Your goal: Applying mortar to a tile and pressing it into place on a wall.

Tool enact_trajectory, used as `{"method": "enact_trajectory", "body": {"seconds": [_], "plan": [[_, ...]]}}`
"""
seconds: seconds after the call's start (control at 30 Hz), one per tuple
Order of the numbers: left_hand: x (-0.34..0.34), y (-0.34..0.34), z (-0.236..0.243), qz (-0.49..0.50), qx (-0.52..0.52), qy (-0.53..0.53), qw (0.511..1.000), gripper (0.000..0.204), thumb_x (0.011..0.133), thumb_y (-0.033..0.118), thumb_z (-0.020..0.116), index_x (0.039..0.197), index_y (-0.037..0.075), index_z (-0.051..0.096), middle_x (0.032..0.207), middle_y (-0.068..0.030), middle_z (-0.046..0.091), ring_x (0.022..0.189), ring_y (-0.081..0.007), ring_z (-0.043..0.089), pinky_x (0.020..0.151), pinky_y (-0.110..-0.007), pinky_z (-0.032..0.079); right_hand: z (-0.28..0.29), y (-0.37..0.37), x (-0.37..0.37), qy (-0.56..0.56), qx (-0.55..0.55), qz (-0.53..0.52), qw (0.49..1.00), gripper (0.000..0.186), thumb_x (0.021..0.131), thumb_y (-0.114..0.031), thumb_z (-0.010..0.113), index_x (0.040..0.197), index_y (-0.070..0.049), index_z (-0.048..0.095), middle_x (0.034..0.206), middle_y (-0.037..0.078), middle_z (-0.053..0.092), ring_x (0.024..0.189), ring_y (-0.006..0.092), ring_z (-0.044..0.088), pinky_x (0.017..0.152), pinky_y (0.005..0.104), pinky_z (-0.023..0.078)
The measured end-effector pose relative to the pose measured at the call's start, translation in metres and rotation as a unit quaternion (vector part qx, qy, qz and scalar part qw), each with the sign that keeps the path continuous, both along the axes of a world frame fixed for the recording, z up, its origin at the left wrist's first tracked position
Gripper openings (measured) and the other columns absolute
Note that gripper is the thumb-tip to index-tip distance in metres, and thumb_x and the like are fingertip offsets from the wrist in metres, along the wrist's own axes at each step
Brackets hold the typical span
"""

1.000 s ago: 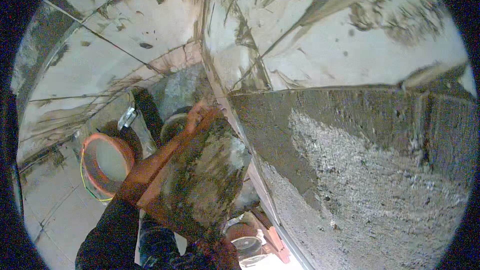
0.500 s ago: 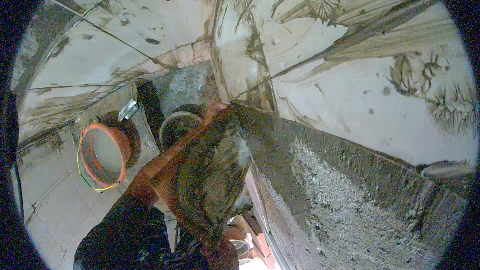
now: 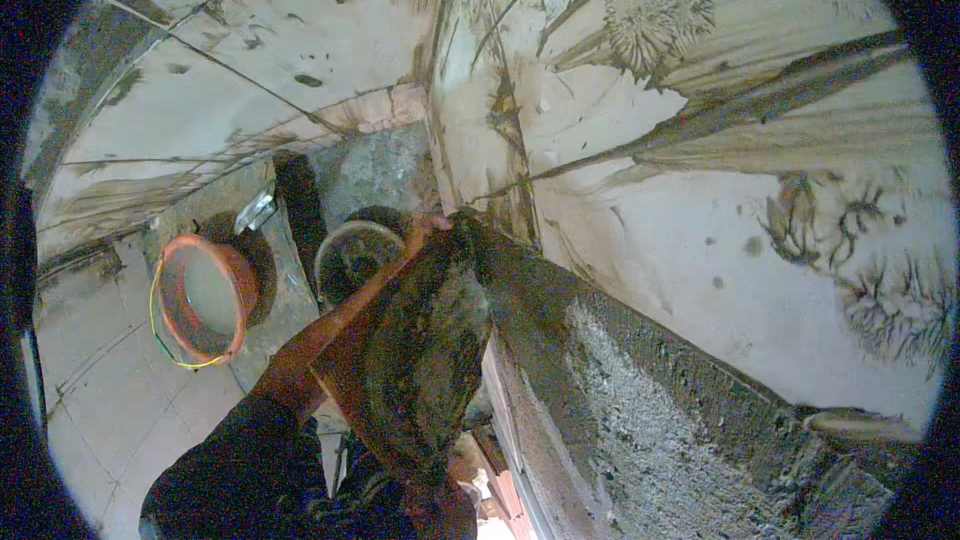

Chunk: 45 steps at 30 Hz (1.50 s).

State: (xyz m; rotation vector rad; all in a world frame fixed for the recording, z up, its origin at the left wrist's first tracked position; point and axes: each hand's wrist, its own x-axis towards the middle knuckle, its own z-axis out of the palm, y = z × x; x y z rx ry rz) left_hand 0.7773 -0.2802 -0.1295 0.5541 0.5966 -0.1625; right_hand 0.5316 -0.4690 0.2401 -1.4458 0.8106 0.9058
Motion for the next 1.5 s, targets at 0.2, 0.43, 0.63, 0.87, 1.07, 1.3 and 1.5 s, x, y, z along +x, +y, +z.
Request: {"method": "enact_trajectory", "body": {"seconds": [0.2, 0.43, 0.63, 0.87, 1.07, 1.3, 1.5], "plan": [[-0.025, 0.126, -0.104, 0.08, 0.17, -0.062, 0.98, 0.013, 0.087, 0.021, 0.067, 0.083, 0.011, 0.06, 0.075, 0.002, 0.056, 0.067, -0.0127, 0.056, 0.065, -0.032, 0.047, -0.003, 0.032, -0.009, 0.131, 0.196, -0.105, 0.966, 0.03, 0.1, -0.027, 0.062, 0.123, -0.008, 0.059, 0.082, 0.001, 0.056, 0.066, 0.0137, 0.053, 0.051, 0.0273, 0.043], [0.018, -0.041, -0.052, 0.064, -0.045, 0.062, 0.995, 0.014, 0.093, 0.018, 0.066, 0.091, 0.005, 0.062, 0.083, -0.0052, 0.064, 0.071, -0.0203, 0.06, 0.07, -0.037, 0.051, -0.011, -0.008, 0.014, 0.052, 0.347, -0.288, 0.891, 0.03, 0.103, -0.024, 0.058, 0.125, -0.004, 0.058, 0.09, 0.003, 0.055, 0.071, 0.0153, 0.049, 0.061, 0.031, 0.043], [0.027, 0.03, -0.164, 0.032, 0.55, 0.046, 0.833, 0.028, 0.096, 0.024, 0.064, 0.094, -0.003, 0.06, 0.081, -0.0126, 0.065, 0.073, -0.024, 0.058, 0.071, -0.042, 0.05, 0.006, -0.003, 0.02, 0.057, 0.224, -0.175, 0.957, 0.035, 0.103, -0.026, 0.058, 0.13, -0.004, 0.055, 0.093, 0.004, 0.054, 0.078, 0.0167, 0.048, 0.069, 0.0325, 0.042], [0.02, 0.012, -0.107, 0.214, -0.139, 0.056, 0.965, 0.059, 0.101, 0.054, 0.043, 0.118, 0.002, 0.066, 0.104, -0.0158, 0.072, 0.088, -0.034, 0.066, 0.087, -0.042, 0.052, 0.012, 0.001, 0.057, 0.216, 0.43, -0.363, 0.798, 0.038, 0.099, -0.03, 0.061, 0.123, -0.001, 0.057, 0.093, 0.004, 0.058, 0.08, 0.0148, 0.055, 0.072, 0.0311, 0.045], [0.047, -0.02, 0.075, 0.16, -0.239, 0.156, 0.945, 0.082, 0.097, 0.071, 0.03, 0.142, 0.006, 0.054, 0.134, -0.0157, 0.062, 0.119, -0.0338, 0.059, 0.104, -0.048, 0.044, 0.03, -0.012, 0.084, 0.151, 0.339, -0.404, 0.836, 0.029, 0.098, -0.028, 0.06, 0.111, -0.002, 0.061, 0.084, 0.001, 0.049, 0.074, 0.0106, 0.048, 0.071, 0.0298, 0.043], [0.035, -0.033, 0.06, 0.215, -0.21, 0.028, 0.953, 0.071, 0.102, 0.061, 0.04, 0.148, 0.008, 0.046, 0.139, -0.0125, 0.057, 0.123, -0.0314, 0.055, 0.108, -0.045, 0.042, 0.03, -0.016, 0.109, 0.054, 0.445, -0.392, 0.803, 0.037, 0.095, -0.021, 0.064, 0.122, 0.004, 0.058, 0.09, -0.001, 0.055, 0.075, 0.008, 0.051, 0.075, 0.0262, 0.05], [0.011, -0.057, 0.026, 0.259, -0.133, 0.051, 0.955, 0.059, 0.095, 0.068, 0.053, 0.116, 0.014, 0.066, 0.1, -0.0082, 0.071, 0.09, -0.0262, 0.068, 0.083, -0.043, 0.056, -0.004, -0.037, 0.102, 0.059, 0.436, -0.39, 0.809, 0.034, 0.092, -0.015, 0.066, 0.119, 0.005, 0.058, 0.085, -0.002, 0.052, 0.073, 0.0066, 0.048, 0.069, 0.0212, 0.044]]}}
